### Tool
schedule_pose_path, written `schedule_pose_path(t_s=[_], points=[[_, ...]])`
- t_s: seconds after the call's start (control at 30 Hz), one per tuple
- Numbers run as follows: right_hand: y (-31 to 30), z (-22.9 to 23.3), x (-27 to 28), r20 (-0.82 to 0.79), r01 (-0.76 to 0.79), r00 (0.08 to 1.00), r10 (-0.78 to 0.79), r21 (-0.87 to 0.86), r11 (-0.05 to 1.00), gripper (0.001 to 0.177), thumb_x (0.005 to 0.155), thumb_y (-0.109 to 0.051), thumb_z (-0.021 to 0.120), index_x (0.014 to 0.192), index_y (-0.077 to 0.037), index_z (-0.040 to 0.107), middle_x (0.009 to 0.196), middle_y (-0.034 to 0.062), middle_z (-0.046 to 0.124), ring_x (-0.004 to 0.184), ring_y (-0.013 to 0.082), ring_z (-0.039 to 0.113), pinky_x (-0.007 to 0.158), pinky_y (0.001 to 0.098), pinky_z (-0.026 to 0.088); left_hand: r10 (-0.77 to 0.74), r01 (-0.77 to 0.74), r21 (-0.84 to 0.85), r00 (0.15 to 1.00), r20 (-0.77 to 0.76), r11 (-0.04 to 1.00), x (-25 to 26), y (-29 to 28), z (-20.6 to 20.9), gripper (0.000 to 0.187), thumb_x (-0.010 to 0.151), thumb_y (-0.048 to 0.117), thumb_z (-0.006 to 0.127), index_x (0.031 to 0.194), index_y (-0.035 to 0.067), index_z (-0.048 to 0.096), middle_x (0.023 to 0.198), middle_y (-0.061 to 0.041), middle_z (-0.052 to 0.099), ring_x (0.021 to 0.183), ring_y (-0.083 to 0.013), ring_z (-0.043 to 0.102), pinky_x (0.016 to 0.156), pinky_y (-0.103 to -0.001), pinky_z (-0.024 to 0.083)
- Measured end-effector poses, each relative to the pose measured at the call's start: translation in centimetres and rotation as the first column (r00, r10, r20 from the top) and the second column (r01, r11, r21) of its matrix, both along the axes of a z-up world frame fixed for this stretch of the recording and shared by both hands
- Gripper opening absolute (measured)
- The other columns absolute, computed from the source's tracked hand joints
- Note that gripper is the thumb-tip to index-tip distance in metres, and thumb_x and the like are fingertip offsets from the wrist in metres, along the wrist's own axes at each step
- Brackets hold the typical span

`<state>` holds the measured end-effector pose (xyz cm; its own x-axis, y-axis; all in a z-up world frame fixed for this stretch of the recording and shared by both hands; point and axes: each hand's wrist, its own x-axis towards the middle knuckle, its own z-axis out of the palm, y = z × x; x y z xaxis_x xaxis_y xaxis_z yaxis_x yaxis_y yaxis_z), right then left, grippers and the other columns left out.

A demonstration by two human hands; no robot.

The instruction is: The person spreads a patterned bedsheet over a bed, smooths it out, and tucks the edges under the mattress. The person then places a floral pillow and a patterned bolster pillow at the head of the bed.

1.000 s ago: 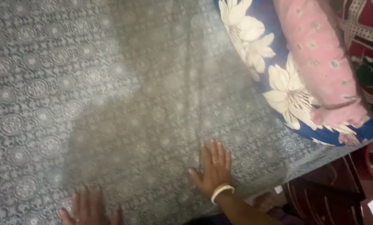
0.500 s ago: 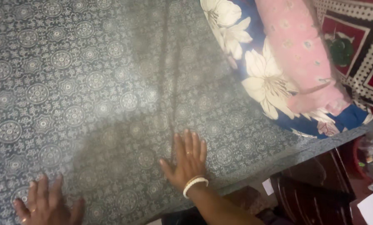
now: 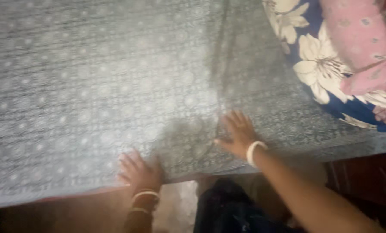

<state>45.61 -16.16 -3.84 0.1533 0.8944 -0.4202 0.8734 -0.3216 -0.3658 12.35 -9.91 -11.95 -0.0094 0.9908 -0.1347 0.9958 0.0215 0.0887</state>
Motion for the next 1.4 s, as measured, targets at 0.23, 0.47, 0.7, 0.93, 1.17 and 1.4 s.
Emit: schedule_pose_path(t_s=[0.23,0.47,0.7,0.93,1.17,1.4], points=[[-8.1,0.1,2.8,-0.168,0.065,0.983,-0.08,-0.096,0.993,0.073,0.093,-0.042,0.062,0.157,-0.021,0.035,0.168,0.0057,0.021,0.155,0.0238,0.016,0.124,0.0459,0.014,0.014,0.008,-0.049,0.906,0.423,0.999,2.0,-9.1,3.4,0.1,0.085,0.046,0.072,0.156,-0.002,0.02,0.165,-0.035,0.006,0.153,-0.0472,0.003,0.119,-0.056,0.017],[-23.8,-7.8,4.6,-0.162,0.717,0.697,-0.699,0.177,0.674,0.031,0.096,-0.028,0.074,0.117,-0.006,0.076,0.114,0.0134,0.079,0.102,0.0255,0.076,0.092,0.0347,0.058,-0.146,0.13,0.071,0.774,0.616,0.989,3.3,-15.8,0.8,0.044,0.09,0.036,0.063,0.123,0.007,0.067,0.125,-0.02,0.069,0.118,-0.0402,0.063,0.103,-0.05,0.049],[-30.9,-17.2,12.2,-0.741,0.883,-0.372,-0.56,-0.468,0.033,0.048,0.097,-0.015,0.064,0.14,0.002,0.051,0.137,0.0223,0.062,0.128,0.0351,0.061,0.106,0.043,0.052,-0.135,0.285,-0.112,0.718,0.683,0.952,5.4,-15.3,-9.3,0.024,0.09,0.027,0.062,0.105,0.015,0.075,0.104,-0.013,0.076,0.099,-0.0362,0.069,0.085,-0.046,0.056],[-27.1,-19.9,15.1,-0.667,0.776,-0.608,-0.43,-0.612,-0.149,0.052,0.101,-0.028,0.063,0.145,-0.004,0.048,0.15,0.0165,0.051,0.137,0.0312,0.054,0.106,0.0414,0.052,-0.678,0.628,0.286,0.569,0.466,0.724,8.0,-14.3,-14.5,0.021,0.082,0.032,0.068,0.098,0.018,0.072,0.105,-0.01,0.075,0.095,-0.031,0.07,0.083,-0.046,0.054],[-25.2,-16.1,13.2,-0.704,0.81,-0.584,-0.403,-0.536,-0.238,0.037,0.098,-0.024,0.065,0.135,-0.018,0.062,0.126,0.0028,0.06,0.108,0.017,0.058,0.092,0.0339,0.054,-0.474,0.574,-0.192,0.788,0.392,0.796,10.8,-13.3,-13.4,0.015,0.087,0.03,0.073,0.09,0.015,0.072,0.09,-0.01,0.072,0.086,-0.0356,0.066,0.072,-0.05,0.053],[-24.6,-15.4,14.4,-0.661,0.724,-0.681,-0.315,-0.671,-0.159,0.027,0.095,-0.036,0.08,0.102,-0.02,0.059,0.088,-0.0029,0.048,0.085,0.0141,0.047,0.08,0.0336,0.048,0.908,-0.038,-0.92,-0.152,0.39,0.389,11.8,-14.4,-12.1,0.02,0.092,0.021,0.07,0.11,0.011,0.067,0.096,-0.004,0.074,0.089,-0.0235,0.073,0.073,-0.042,0.054]])
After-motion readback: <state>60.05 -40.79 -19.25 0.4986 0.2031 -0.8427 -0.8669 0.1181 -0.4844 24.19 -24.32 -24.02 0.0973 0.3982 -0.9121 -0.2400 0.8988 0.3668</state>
